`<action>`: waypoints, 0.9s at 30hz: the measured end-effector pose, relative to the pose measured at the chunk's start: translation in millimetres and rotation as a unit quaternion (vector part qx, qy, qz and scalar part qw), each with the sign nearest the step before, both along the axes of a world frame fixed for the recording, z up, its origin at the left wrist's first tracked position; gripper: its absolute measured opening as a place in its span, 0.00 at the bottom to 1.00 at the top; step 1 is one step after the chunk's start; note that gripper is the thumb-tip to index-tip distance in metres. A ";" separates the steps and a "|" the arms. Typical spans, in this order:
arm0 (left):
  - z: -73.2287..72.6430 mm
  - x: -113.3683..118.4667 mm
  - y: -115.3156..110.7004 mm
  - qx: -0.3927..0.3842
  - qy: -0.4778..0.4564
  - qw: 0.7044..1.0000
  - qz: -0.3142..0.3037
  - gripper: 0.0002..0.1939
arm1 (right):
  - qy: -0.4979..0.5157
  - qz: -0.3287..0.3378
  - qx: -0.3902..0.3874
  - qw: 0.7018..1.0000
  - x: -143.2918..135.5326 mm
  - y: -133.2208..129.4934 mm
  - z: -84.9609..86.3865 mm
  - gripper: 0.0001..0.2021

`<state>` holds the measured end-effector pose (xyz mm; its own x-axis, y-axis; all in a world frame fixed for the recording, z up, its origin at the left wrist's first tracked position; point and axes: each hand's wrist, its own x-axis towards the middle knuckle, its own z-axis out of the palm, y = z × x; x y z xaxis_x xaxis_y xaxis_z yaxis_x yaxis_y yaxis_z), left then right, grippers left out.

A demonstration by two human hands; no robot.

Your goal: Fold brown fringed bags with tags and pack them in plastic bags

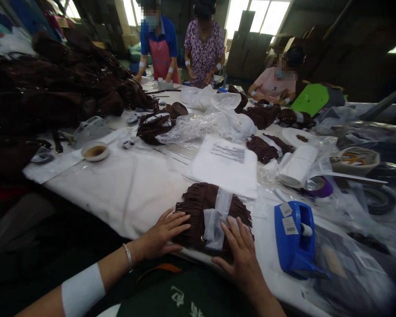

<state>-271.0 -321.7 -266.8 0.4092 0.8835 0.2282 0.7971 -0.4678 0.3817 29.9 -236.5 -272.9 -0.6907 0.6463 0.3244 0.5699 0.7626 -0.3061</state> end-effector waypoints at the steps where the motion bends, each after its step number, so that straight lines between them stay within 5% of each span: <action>1: -4.7 3.7 -0.4 0.012 -0.004 1.000 0.008 0.30 | -0.007 0.020 0.006 1.000 -16.7 -3.9 2.3 0.42; 7: -25.1 10.3 -6.1 0.046 -0.071 0.996 0.033 0.22 | -0.040 0.060 0.000 0.997 -84.4 -19.6 -0.5 0.42; 10: -27.9 -0.1 -11.8 0.037 -0.134 0.989 0.040 0.17 | -0.042 0.043 0.008 0.998 -88.6 -20.5 -9.5 0.40; 15: -20.1 -8.4 -14.1 0.030 -0.227 0.959 0.165 0.14 | -0.029 0.053 0.021 0.998 -89.7 -19.9 -9.6 0.37; 20: -14.3 -6.1 -22.1 0.011 -0.133 0.987 0.086 0.25 | -0.006 0.104 -0.012 0.995 -69.6 -9.3 8.7 0.34; 24: -4.7 1.3 -14.5 0.082 -0.094 0.984 0.125 0.18 | 0.093 -0.055 0.001 0.994 -26.9 18.1 21.5 0.27; 27: 14.0 18.4 13.5 0.110 -0.048 0.981 0.151 0.22 | 0.122 -0.183 0.009 0.975 -11.7 38.5 22.0 0.29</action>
<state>-252.6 -308.2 -252.8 0.1035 0.8863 0.4514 0.8776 -0.2949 0.3779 18.1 -197.9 -250.9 -0.3150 0.8279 0.4641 0.7171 0.5279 -0.4550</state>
